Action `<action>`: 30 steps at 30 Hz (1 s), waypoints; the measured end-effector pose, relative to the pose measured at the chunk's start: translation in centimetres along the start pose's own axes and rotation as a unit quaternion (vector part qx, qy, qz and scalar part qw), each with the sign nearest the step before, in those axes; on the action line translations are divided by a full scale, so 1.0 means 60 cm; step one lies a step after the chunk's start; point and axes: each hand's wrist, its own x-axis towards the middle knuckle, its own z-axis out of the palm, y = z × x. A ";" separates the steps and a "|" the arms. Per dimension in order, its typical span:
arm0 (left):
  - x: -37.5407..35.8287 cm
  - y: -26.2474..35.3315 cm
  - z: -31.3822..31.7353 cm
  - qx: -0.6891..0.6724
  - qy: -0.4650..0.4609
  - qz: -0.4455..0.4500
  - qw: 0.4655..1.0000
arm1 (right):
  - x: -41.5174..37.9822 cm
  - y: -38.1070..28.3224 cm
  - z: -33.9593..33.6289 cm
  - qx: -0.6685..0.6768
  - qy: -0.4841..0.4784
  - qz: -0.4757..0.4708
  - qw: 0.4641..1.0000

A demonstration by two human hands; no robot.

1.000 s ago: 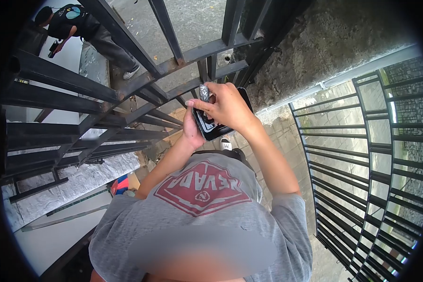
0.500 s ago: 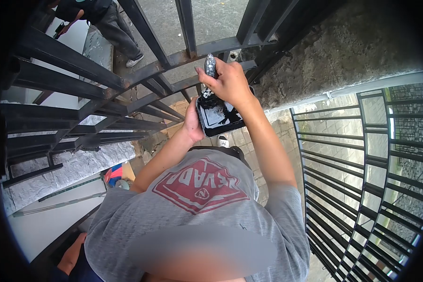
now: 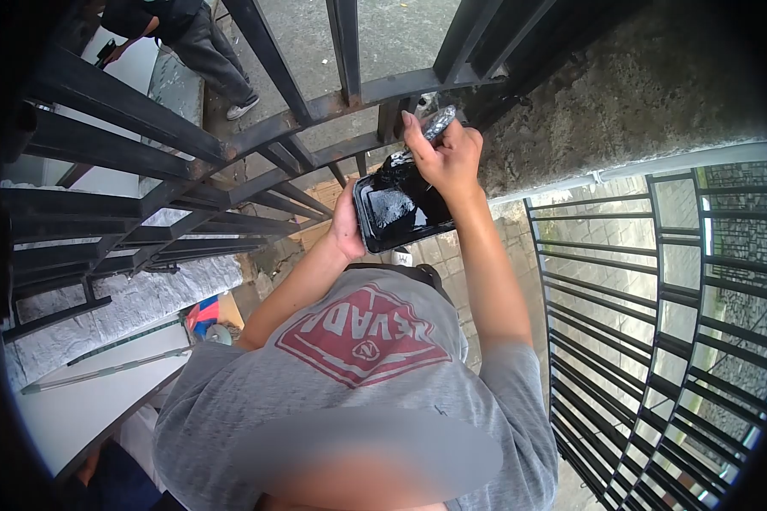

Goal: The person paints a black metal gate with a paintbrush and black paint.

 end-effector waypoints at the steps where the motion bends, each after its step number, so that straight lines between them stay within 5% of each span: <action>1: 0.000 0.000 -0.002 -0.007 -0.007 0.001 1.000 | -0.001 -0.001 -0.008 -0.004 0.006 -0.005 1.000; 6: -0.001 0.013 -0.009 -0.011 -0.022 0.004 1.000 | -0.025 0.009 -0.057 0.048 0.047 0.118 0.991; 10: -0.001 0.016 -0.006 0.001 -0.029 0.008 1.000 | -0.037 -0.047 -0.084 0.163 -0.048 0.204 0.964; 18: 0.000 0.025 0.010 0.014 -0.017 -0.006 1.000 | -0.001 -0.081 -0.133 0.087 -0.387 0.147 0.906; 19: -0.002 0.024 0.011 0.015 -0.009 -0.012 1.000 | 0.008 -0.079 -0.130 0.095 -0.393 0.095 0.910; 23: 0.004 0.022 -0.012 0.029 -0.015 -0.045 0.998 | 0.039 -0.049 -0.113 0.116 -0.424 0.194 0.877; 30: -0.006 0.021 0.004 0.003 -0.065 -0.055 0.996 | 0.075 -0.023 -0.110 0.115 -0.418 0.136 0.891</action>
